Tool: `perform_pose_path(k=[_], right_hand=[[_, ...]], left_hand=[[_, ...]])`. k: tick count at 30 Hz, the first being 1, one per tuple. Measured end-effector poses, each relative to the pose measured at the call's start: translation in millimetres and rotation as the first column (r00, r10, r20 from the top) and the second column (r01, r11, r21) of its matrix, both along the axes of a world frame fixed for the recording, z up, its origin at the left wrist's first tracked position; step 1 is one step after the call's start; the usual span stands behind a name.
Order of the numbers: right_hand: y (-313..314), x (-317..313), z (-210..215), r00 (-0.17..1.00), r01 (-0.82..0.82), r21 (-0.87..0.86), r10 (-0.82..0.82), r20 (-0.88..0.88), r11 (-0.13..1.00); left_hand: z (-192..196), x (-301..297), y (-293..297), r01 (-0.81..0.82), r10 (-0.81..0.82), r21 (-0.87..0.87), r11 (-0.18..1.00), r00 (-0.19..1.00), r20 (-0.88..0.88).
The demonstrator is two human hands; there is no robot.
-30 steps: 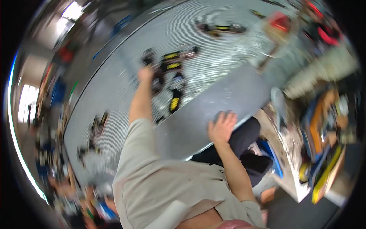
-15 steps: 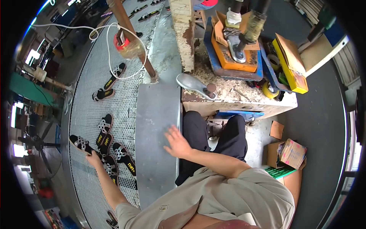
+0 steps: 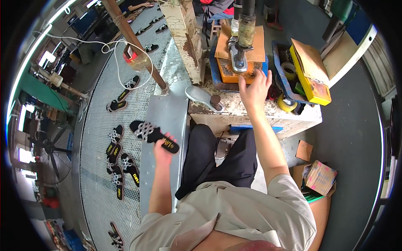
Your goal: Buff the edges and soles of sandals using a stationary buffing machine in a factory setting.
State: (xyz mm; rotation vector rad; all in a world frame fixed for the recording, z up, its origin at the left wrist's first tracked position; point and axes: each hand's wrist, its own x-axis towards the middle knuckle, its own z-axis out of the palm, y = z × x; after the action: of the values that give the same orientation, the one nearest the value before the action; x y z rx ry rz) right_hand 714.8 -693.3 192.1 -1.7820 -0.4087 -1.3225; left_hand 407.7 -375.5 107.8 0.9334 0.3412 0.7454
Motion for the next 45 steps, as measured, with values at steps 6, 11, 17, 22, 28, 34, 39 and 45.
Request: perform_pose_path(k=[6,11,17,22,28,34,39,45], right_hand=[[51.2,45.5,18.4,0.958,0.095,-0.128,-0.126,-0.258,0.987],[52.1,61.1,-5.8,0.946,0.063,-0.084,-0.086,-0.313,0.994],[10.1,-108.1,-51.8,0.702,-0.504,0.163,0.512,-0.495,0.848],[30.2,-226.2,-82.9,0.215,-0.779,0.373,0.774,-0.596,0.503],[28.0,-256.1,-97.0,0.044,-0.934,0.254,0.79,-0.612,0.249],[67.1,-216.9,-125.3,0.371,-0.882,0.004,0.7,-0.61,0.471],[131.3,-111.1,-164.0,0.718,-0.693,-0.306,0.585,-0.378,0.653],[138.7,-61.6,-181.7,0.836,-0.502,-0.531,0.541,-0.094,0.683]], left_hand=[[20.5,53.1,-91.9,0.118,-0.117,0.005,0.993,0.989,0.089],[7.9,73.3,-129.6,0.178,-0.176,-0.015,0.984,0.979,0.105],[3.7,65.2,-178.9,0.107,-0.098,-0.097,0.99,0.991,0.096],[-28.8,34.0,-178.8,0.003,0.028,-0.13,0.992,0.972,0.234],[-9.4,-104.9,-90.5,-0.215,0.311,-0.288,0.933,0.886,0.344],[-83.9,-404.3,53.6,-0.962,0.978,-0.178,0.206,0.205,0.025],[-133.3,-540.8,47.6,-0.924,0.681,0.277,-0.262,-0.381,-0.625],[-161.4,-444.5,91.2,-0.468,0.893,0.88,0.081,-0.358,-0.273]])
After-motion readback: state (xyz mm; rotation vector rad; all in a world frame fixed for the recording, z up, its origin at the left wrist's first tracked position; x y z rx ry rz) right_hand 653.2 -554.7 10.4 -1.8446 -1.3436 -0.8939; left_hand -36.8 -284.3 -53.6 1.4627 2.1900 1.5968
